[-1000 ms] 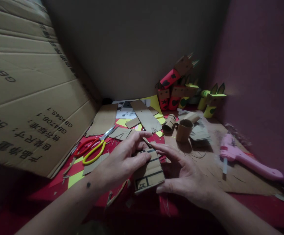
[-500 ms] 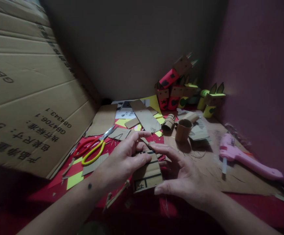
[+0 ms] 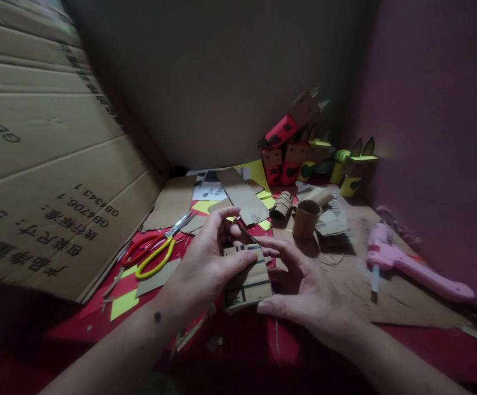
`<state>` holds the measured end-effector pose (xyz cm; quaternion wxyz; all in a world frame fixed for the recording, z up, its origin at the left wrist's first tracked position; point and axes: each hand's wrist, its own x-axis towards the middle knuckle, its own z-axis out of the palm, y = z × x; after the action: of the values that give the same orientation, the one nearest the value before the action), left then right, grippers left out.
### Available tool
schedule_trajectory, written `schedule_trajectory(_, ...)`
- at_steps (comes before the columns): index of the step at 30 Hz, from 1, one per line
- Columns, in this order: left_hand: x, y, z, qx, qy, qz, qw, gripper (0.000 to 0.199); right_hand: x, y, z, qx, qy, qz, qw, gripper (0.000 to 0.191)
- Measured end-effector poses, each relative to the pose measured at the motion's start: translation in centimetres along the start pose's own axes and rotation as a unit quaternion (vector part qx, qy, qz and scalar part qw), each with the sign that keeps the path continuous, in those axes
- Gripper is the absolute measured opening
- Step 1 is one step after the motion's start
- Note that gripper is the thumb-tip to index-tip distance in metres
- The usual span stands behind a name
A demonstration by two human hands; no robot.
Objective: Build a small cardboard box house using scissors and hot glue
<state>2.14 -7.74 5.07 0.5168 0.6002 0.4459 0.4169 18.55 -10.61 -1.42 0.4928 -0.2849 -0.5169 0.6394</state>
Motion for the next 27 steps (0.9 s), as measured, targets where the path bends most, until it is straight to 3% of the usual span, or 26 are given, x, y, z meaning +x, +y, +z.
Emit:
schedule_trajectory(11,-0.4,-1.8,0.6,0.132,0.078,0.129,0.98,0.042,0.0,0.4,0.1,0.051,0.017,0.017,0.998,0.077)
schedule_trajectory(17,-0.1,-2.3,0.7,0.114,0.089,0.136,0.98,0.048,0.2,0.2,0.0,-0.023,0.034,-0.011,0.999,0.076)
schedule_trajectory(27,0.3,-2.4,0.5,0.047,0.047,0.087,0.994,0.046,0.0,0.1,0.2,0.01,0.013,0.031,0.999,0.069)
